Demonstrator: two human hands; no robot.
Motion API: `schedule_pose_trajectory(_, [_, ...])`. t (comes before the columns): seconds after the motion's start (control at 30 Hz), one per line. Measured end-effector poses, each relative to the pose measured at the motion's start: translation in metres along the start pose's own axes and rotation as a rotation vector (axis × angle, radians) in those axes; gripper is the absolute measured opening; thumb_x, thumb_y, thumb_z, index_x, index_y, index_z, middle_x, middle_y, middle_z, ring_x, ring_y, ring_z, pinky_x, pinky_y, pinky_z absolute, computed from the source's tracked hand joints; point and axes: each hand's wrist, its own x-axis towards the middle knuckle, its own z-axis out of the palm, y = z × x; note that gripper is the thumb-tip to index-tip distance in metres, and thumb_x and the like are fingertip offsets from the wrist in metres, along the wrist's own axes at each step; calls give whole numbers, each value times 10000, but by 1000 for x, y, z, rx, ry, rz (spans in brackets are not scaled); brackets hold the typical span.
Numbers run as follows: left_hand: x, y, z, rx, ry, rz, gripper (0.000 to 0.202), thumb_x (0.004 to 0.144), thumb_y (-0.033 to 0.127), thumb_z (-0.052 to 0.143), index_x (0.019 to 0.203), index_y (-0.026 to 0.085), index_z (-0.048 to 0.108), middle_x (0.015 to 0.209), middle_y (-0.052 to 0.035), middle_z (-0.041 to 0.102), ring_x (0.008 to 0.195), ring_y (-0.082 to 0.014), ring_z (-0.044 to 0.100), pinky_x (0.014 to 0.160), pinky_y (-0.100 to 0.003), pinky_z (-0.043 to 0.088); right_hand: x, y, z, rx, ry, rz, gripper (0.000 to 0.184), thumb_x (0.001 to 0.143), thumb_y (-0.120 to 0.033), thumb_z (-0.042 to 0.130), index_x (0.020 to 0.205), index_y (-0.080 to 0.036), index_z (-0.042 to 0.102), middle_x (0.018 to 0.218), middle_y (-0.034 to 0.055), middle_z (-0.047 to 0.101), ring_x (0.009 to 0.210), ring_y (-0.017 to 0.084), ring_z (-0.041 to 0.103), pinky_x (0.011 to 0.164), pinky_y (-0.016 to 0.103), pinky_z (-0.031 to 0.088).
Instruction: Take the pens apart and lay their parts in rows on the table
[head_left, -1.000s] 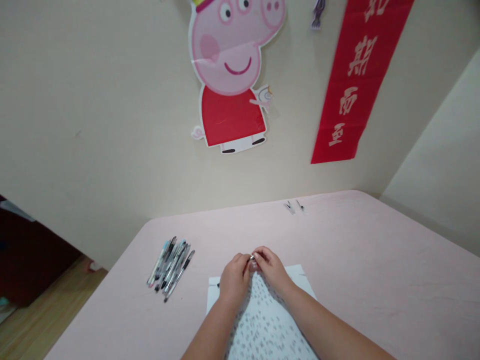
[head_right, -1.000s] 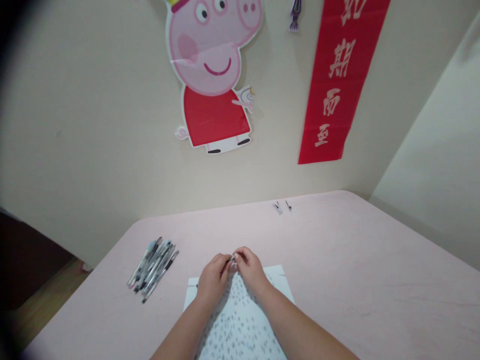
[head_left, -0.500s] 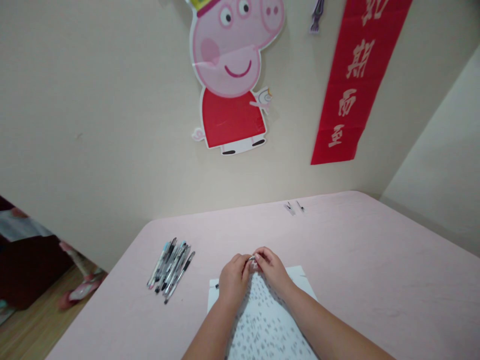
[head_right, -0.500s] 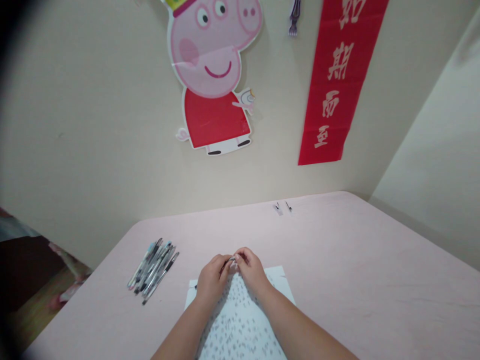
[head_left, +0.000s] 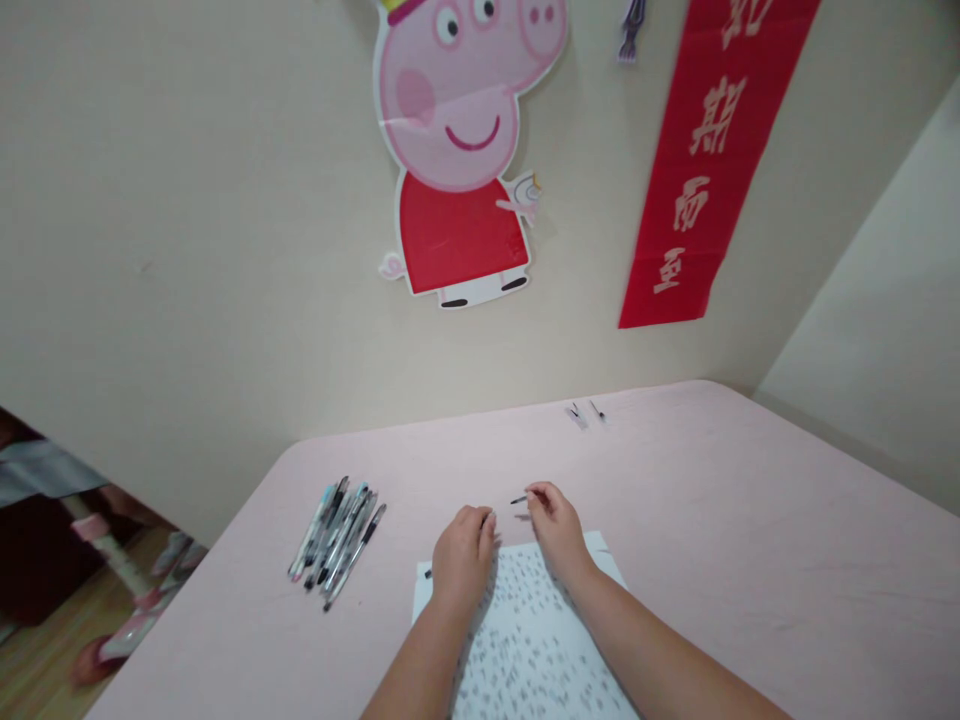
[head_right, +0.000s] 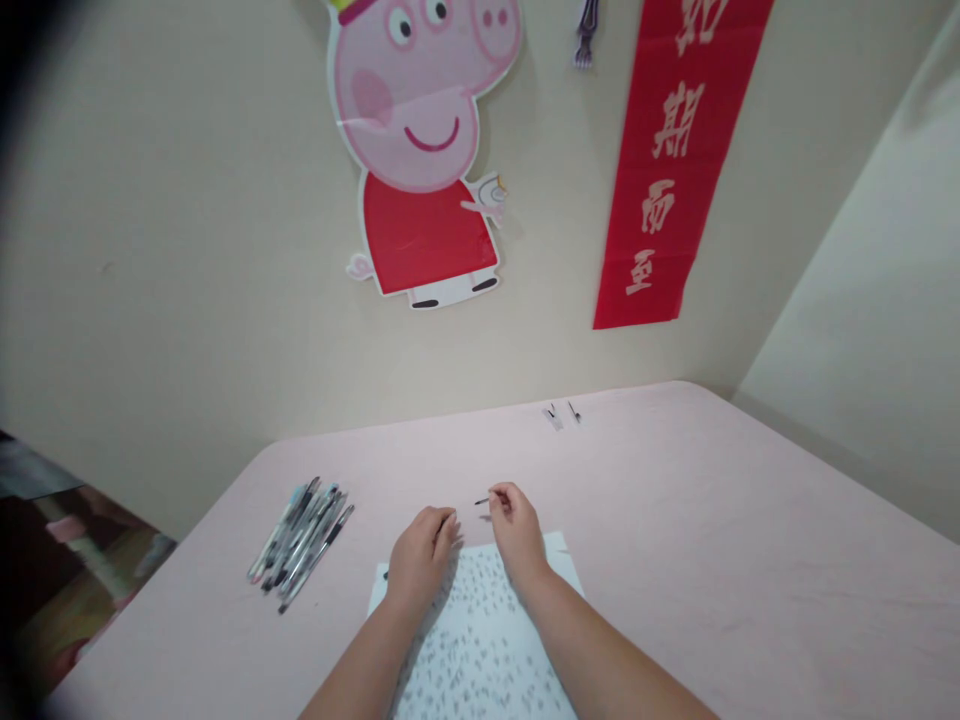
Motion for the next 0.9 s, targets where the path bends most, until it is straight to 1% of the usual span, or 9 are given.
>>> schedule_pose_trajectory(0.07, [0,2,-1,18,-11,5,290,931,292,340,934,188,611,899,-56,635,855,-186,598,765,-310,441,2,0,-4,-205,-13,-72,173,804,-313,507,850,-192,622,795,39,639,732,184,585,682,306,471])
schedule_pose_trajectory(0.17, [1,3,-2,40,-30,-9,261,923,279,356,900,193,601,874,-44,626,821,-179,594,731,-294,424,3,0,-7,-431,-68,-120,179,792,-217,490,877,-199,646,835,46,663,757,195,595,723,322,456])
schedule_pose_trajectory(0.37, [1,3,-2,50,-37,-48,152,895,243,410,916,207,556,872,-29,618,810,-170,584,703,-270,391,3,3,-9,-607,-102,-201,253,764,-117,484,924,-195,665,875,66,670,835,229,586,801,363,440])
schedule_pose_trajectory(0.5, [0,1,1,33,-45,-87,92,871,227,443,910,216,525,866,-18,612,789,-166,572,680,-263,374,3,4,-9,-617,-99,-270,304,737,-77,493,951,-200,670,900,75,643,888,239,558,829,377,434])
schedule_pose_trajectory(0.6, [0,-1,3,8,-49,-108,54,848,235,480,895,216,499,857,-15,597,769,-164,561,662,-260,373,2,3,-7,-552,-70,-327,311,743,-83,503,990,-198,653,970,85,617,944,241,533,857,392,432])
schedule_pose_trajectory(0.67, [-1,-1,5,-6,-48,-103,31,835,224,491,862,212,483,844,-18,576,765,-165,550,667,-261,381,1,1,-5,-492,-81,-371,297,759,-100,517,1013,-196,637,997,86,612,973,239,521,878,401,427])
schedule_pose_trajectory(0.73, [-1,-1,7,-21,-48,-71,26,823,184,480,828,208,473,830,-21,555,765,-166,539,681,-267,392,-2,-2,-3,-441,-123,-408,285,778,-122,532,1037,-199,624,1001,81,619,985,234,517,891,404,422])
schedule_pose_trajectory(0.8, [0,0,8,-46,-56,-23,74,803,133,462,802,207,471,824,-24,541,768,-166,532,694,-272,403,-4,-5,-1,-405,-178,-428,278,805,-145,532,1063,-204,615,981,73,632,974,225,522,888,399,426])
schedule_pose_trajectory(0.9, [0,1,8,-84,-71,45,123,774,87,446,777,205,478,827,-27,533,780,-168,526,706,-277,414,-6,-7,1,-379,-238,-411,291,846,-170,498,1115,-209,602,943,66,641,935,209,540,865,381,440])
